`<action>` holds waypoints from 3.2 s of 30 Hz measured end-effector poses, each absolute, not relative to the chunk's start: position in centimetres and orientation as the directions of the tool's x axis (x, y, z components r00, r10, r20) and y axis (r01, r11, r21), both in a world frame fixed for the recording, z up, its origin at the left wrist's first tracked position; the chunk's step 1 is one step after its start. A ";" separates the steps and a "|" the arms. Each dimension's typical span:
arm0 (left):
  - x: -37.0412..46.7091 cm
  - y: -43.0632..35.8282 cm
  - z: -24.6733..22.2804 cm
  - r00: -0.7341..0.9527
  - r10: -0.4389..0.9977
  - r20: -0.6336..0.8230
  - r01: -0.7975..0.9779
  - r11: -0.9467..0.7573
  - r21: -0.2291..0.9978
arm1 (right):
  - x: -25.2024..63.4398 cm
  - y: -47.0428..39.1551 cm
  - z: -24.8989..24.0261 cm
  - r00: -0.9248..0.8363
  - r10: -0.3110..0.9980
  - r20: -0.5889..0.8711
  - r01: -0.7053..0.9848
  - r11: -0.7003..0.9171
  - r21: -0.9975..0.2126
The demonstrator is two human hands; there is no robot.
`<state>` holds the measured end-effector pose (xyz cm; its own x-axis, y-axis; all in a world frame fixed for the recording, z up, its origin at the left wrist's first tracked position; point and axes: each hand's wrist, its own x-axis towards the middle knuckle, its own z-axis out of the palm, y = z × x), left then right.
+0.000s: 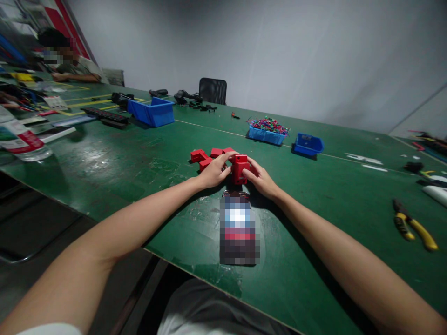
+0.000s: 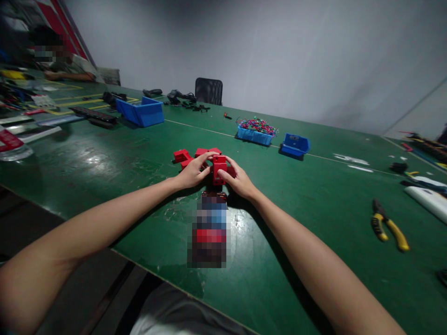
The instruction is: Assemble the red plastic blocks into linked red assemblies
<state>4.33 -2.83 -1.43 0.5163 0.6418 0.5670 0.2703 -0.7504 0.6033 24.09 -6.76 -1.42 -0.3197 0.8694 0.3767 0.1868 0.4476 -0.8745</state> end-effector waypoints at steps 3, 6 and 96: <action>4.3 -2.8 -1.5 0.520 0.644 0.560 0.278 -0.748 0.602 | 24.1 -6.7 -1.5 -0.314 0.876 0.365 0.179 0.432 -0.884; 4.3 -2.7 -1.5 0.521 0.659 0.543 0.278 -0.732 0.622 | 24.1 -6.7 -1.6 -0.312 0.881 0.356 0.164 0.419 -0.893; 4.9 -4.2 0.0 0.500 0.779 0.378 -0.051 -0.409 0.911 | 24.6 -6.8 -1.6 0.003 0.708 0.706 0.590 0.568 -0.574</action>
